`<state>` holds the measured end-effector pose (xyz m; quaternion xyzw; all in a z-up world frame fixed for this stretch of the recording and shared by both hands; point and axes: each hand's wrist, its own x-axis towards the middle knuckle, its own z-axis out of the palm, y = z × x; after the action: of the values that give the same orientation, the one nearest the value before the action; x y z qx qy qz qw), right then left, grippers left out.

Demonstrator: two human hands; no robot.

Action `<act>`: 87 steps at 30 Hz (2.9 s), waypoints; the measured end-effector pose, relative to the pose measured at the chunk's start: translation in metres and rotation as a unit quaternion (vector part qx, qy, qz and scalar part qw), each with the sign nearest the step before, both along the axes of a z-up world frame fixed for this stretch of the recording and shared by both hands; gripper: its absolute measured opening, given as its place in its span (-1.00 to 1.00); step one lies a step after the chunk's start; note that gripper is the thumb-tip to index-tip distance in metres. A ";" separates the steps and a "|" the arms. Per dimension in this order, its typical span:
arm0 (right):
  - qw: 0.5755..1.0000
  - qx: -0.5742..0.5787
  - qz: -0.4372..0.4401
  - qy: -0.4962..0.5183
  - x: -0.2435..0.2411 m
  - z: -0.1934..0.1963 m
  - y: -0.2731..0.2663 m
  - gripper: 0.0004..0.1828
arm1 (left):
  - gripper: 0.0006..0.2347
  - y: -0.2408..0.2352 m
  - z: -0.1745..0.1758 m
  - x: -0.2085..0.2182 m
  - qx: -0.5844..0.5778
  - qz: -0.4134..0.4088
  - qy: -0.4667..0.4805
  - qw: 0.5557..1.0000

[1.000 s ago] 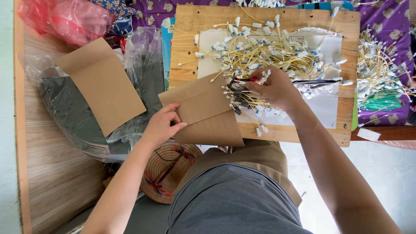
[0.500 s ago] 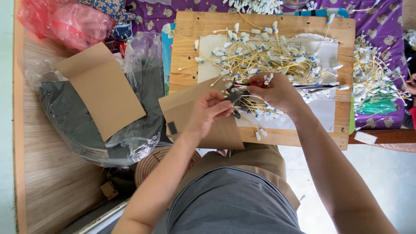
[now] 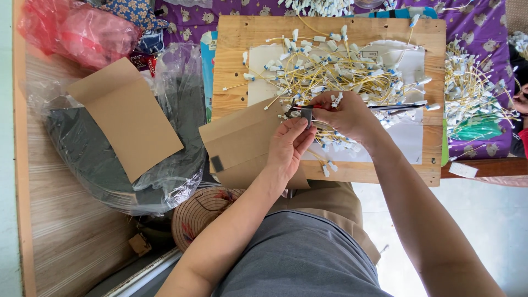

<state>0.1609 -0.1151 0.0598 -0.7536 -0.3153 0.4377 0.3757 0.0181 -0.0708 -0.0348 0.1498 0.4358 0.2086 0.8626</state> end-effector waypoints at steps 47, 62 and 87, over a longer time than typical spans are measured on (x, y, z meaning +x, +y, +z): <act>0.988 0.121 0.022 -0.093 -0.009 0.022 -0.021 -0.85 | -0.75 0.080 0.041 -0.033 0.086 -0.297 -0.102 0.945; 0.977 0.211 -0.015 -0.004 -0.014 0.015 -0.031 -0.89 | -0.72 0.055 0.059 -0.020 0.223 -0.258 -0.001 0.940; 0.990 0.135 -0.019 0.031 -0.019 0.035 -0.031 -0.93 | -0.41 0.052 0.090 -0.040 0.226 -0.227 -0.176 0.931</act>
<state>0.1420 -0.1463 0.0946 -0.6878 -0.3451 0.4072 0.4920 -0.0219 -0.0191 0.0556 0.3961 0.1726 0.1235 0.8934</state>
